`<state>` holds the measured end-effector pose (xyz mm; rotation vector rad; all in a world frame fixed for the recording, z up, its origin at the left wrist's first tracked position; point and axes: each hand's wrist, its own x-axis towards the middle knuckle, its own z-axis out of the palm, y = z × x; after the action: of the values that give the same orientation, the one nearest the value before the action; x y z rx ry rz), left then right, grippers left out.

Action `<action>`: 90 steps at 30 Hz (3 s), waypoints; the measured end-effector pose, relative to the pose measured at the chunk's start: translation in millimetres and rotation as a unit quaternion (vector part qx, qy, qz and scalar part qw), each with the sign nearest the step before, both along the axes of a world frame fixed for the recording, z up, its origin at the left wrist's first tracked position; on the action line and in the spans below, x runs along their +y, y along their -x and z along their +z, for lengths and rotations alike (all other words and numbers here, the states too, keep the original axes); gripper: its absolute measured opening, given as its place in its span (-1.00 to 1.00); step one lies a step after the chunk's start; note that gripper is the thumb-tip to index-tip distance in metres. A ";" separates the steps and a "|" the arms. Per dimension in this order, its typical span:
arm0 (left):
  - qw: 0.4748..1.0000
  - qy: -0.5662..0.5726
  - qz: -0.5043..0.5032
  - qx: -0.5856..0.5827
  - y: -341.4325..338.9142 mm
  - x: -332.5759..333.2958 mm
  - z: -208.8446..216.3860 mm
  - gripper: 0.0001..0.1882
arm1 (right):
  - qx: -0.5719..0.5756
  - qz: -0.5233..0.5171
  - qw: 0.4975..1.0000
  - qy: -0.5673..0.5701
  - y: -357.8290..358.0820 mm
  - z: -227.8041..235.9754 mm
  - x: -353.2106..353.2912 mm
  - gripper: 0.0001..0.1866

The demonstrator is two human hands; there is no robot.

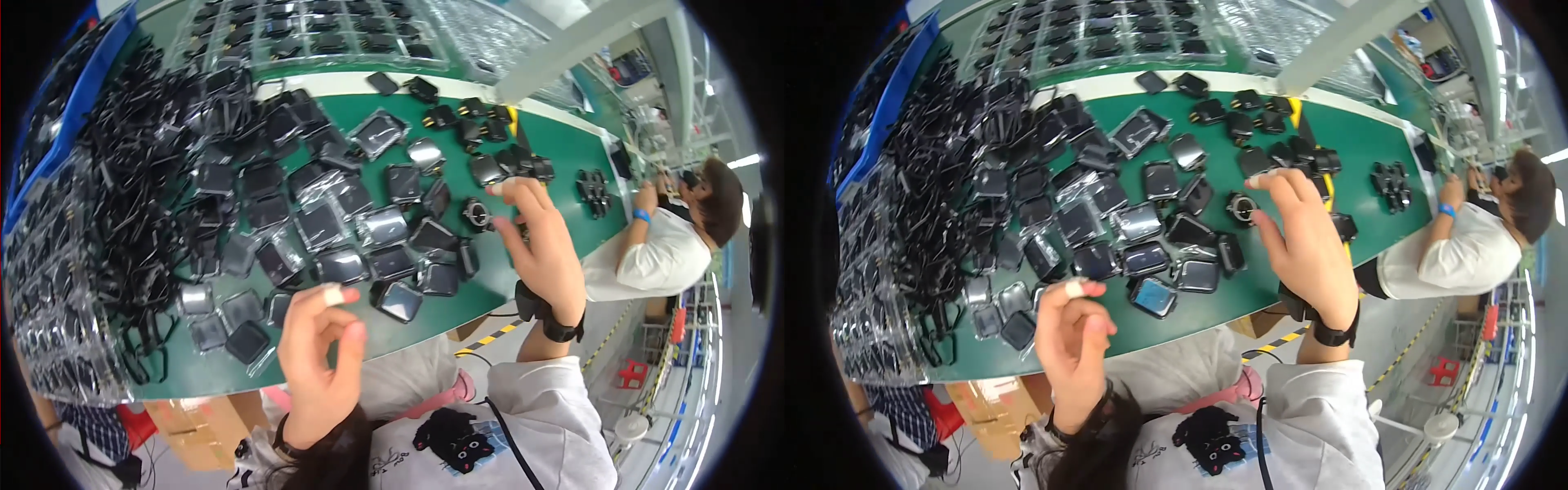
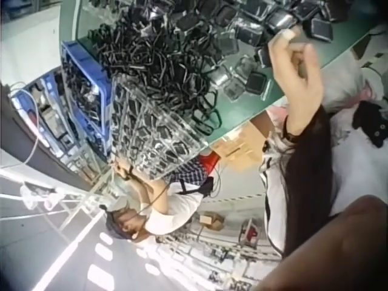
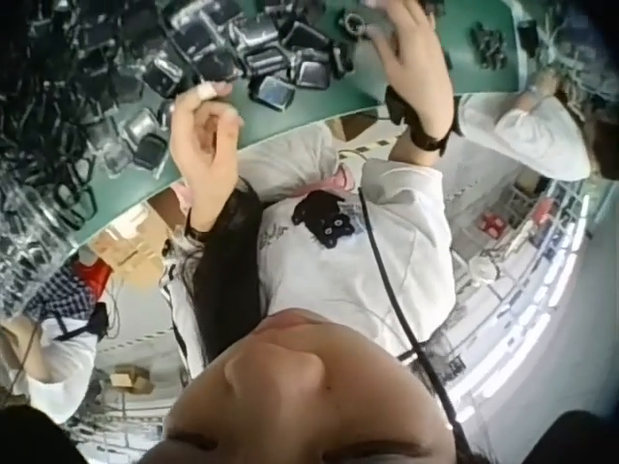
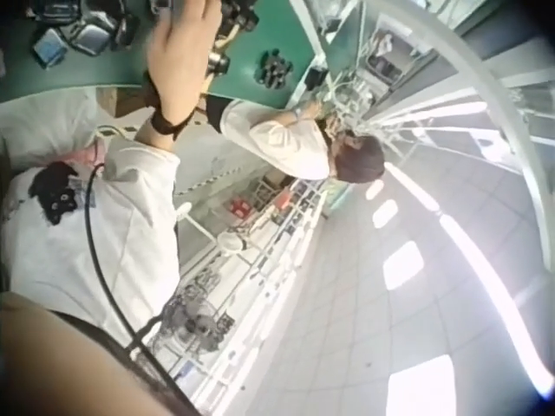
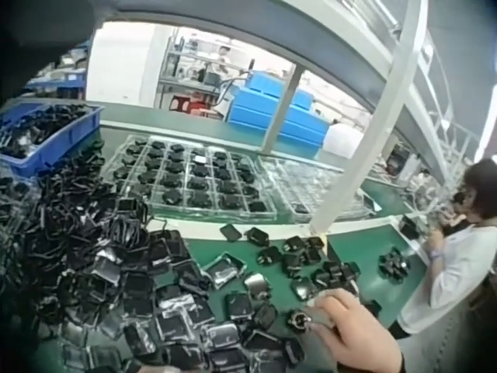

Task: The person picks up a smartwatch, peels a protective film from the screen, and presses the watch into a plastic frame by hand. They repeat this process for several smartwatches, placing the assembled units onto the table.

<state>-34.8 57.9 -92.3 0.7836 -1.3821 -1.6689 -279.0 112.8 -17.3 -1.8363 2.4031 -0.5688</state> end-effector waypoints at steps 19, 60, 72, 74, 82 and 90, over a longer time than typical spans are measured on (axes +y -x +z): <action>0.970 -0.119 0.060 0.205 -21.6 -9.2 -0.2 -0.60 | -0.376 0.219 0.893 -0.113 -99.1 34.2 -76.1 -0.89; 0.947 -0.122 0.206 0.214 -70.7 -30.2 0.8 -0.54 | -0.217 0.417 0.882 -0.027 -113.4 -10.6 -194.8 -0.61; 0.955 -0.109 0.170 0.216 -55.6 -28.4 1.8 -0.56 | -0.432 0.468 0.771 -0.010 -101.2 17.0 -139.7 -0.50; 0.957 -0.109 0.165 0.212 -53.6 -26.9 1.9 -0.56 | -0.437 0.470 0.767 0.002 -98.7 13.4 -137.7 -0.51; 0.961 -0.120 0.141 0.204 -44.5 -25.1 5.7 -0.52 | -0.227 0.557 0.789 0.125 -87.7 15.0 -134.4 -0.69; 0.975 -0.110 0.100 0.164 -34.8 -17.7 9.2 -0.43 | -0.352 0.380 0.855 0.025 -101.5 1.2 -104.5 -0.70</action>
<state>0.0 40.2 -83.1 0.7061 -0.8726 -1.7171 -177.5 8.3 -16.1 -1.9157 1.0958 -0.9689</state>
